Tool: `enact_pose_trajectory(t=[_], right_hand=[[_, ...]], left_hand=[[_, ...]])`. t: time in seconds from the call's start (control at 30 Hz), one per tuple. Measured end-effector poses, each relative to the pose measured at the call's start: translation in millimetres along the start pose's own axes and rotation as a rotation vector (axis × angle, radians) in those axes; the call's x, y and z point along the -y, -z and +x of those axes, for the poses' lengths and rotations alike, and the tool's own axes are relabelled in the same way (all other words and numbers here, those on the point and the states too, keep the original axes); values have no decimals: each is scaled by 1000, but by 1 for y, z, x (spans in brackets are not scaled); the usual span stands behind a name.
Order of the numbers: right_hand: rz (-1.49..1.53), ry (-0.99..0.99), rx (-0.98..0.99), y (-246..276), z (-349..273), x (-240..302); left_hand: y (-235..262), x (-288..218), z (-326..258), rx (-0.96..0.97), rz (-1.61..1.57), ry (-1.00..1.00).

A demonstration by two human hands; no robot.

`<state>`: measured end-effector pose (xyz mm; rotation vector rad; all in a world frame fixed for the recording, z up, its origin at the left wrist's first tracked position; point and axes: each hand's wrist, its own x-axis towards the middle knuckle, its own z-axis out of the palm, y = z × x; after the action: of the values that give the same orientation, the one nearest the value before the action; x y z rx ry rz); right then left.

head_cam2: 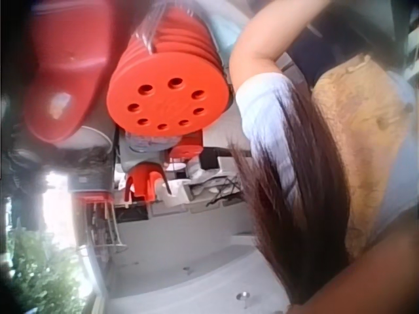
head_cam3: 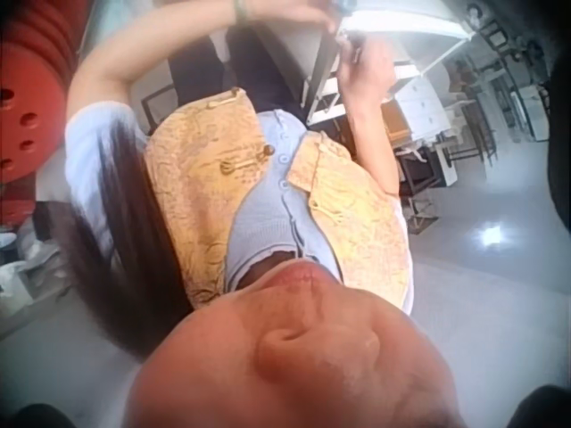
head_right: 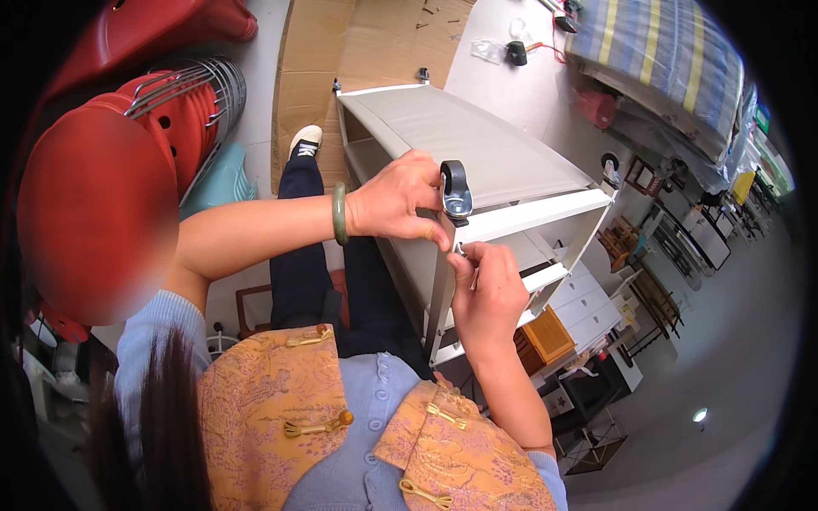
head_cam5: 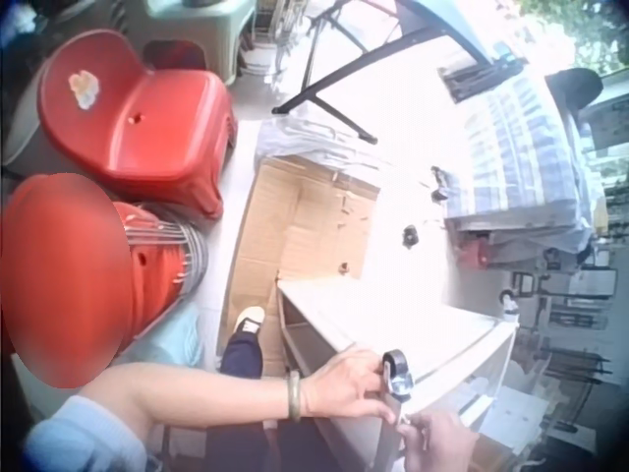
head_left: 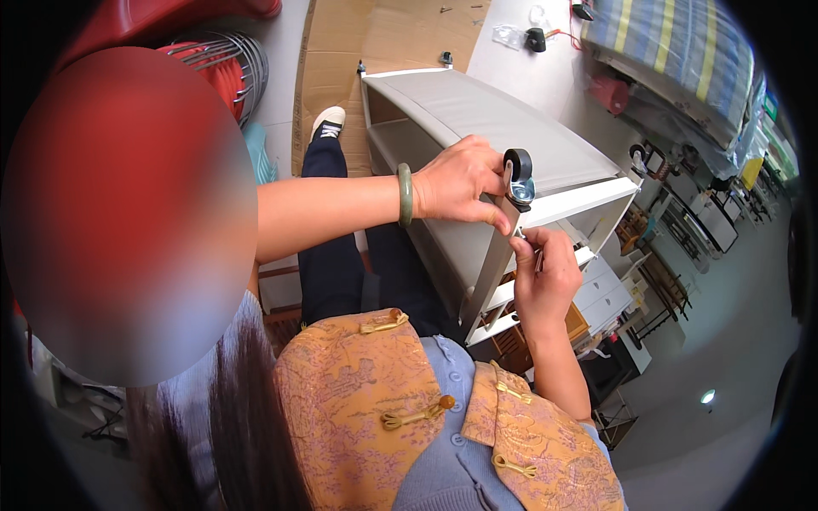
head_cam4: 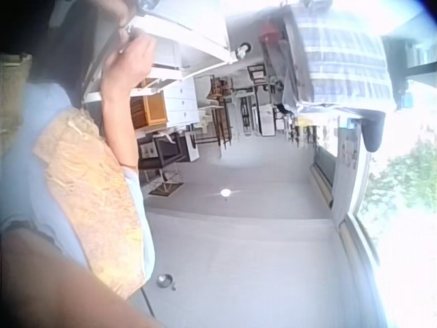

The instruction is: The person assembles a white metal shelving unit by attaching caster wheels to the frame and securing them with screws. The person uses a screwdriver to tighten the screws and ensures the wheels are firmly attached.

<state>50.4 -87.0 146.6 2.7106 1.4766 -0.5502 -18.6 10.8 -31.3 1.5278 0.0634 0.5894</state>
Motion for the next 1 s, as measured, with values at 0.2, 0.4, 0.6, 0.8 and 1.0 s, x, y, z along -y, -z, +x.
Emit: enact_pose_trajectory(t=[0.2, 0.4, 0.6, 0.8, 1.0], right_hand=[[14, 11, -14, -1, 3, -1], [5, 15, -21, -1, 4, 1], [63, 45, -8, -2, 5, -3], [-88, -7, 18, -1, 8, 2], [-140, -22, -2, -5, 6, 7]], left_hand=[[-3, 4, 0, -31, 8, -23], [-1, 2, 1, -28, -18, -1], [-3, 3, -1, -24, -36, 3], [-4, 3, -3, -44, -9, -7], [0, -1, -1, 2, -14, 21]])
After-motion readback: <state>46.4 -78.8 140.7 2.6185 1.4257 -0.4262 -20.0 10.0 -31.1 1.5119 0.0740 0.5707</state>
